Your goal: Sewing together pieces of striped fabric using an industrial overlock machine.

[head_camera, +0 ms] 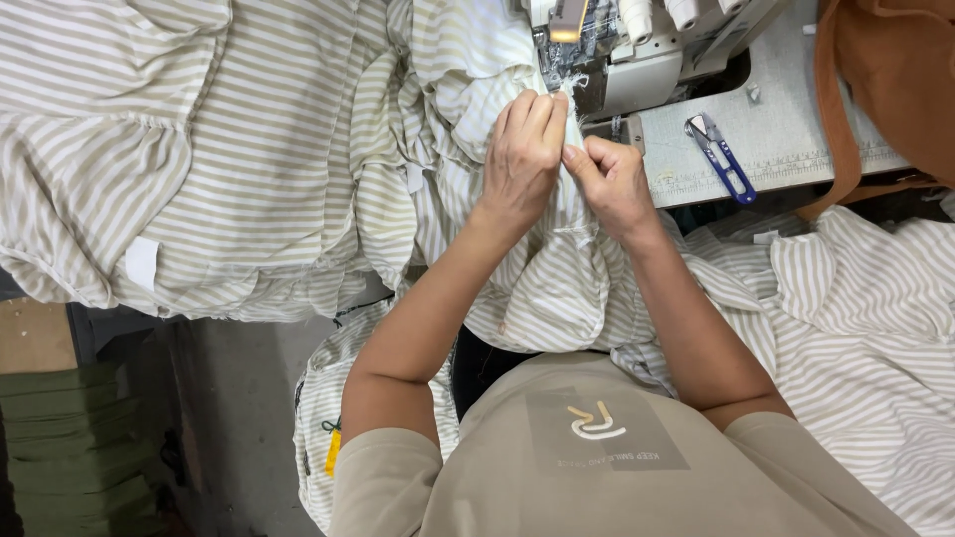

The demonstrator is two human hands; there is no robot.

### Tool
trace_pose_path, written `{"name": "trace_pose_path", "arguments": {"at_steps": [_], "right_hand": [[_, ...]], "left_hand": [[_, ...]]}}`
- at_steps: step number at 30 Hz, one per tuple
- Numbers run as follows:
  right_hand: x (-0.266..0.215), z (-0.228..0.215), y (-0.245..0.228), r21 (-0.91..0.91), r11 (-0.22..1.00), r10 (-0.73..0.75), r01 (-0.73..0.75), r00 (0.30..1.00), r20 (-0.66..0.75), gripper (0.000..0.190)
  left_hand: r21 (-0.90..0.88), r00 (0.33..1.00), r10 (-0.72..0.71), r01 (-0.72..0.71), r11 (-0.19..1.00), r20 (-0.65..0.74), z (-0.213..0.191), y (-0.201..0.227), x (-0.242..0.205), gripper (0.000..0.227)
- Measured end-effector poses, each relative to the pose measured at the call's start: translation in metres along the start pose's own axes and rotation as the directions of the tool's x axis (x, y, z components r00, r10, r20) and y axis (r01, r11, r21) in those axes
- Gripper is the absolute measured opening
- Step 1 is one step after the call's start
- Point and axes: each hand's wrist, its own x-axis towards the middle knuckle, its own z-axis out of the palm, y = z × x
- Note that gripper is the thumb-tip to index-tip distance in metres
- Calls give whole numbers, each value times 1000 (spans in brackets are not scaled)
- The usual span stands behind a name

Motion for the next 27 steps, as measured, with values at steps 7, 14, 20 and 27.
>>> {"name": "trace_pose_path", "arguments": {"at_steps": [7,14,20,27], "right_hand": [[3,4,8,6,1000,-15,15,1000,-7,50],[5,8,7,2,999,-33,33,999,-40,51],[3,6,5,-17,1000,-22,21,999,-48,52],[3,5,-1,-27,999,-33,31,999,-43,51]], "left_hand": [[-12,1000,-11,10,1000,-8,-2,-4,6,17],[-33,999,-32,32,999,3,2,-5,3,17],[-274,992,-101,78,959,-71,-1,-3,-4,17],[-244,998,-51,42,969,-33,3,-10,-7,21]]}}
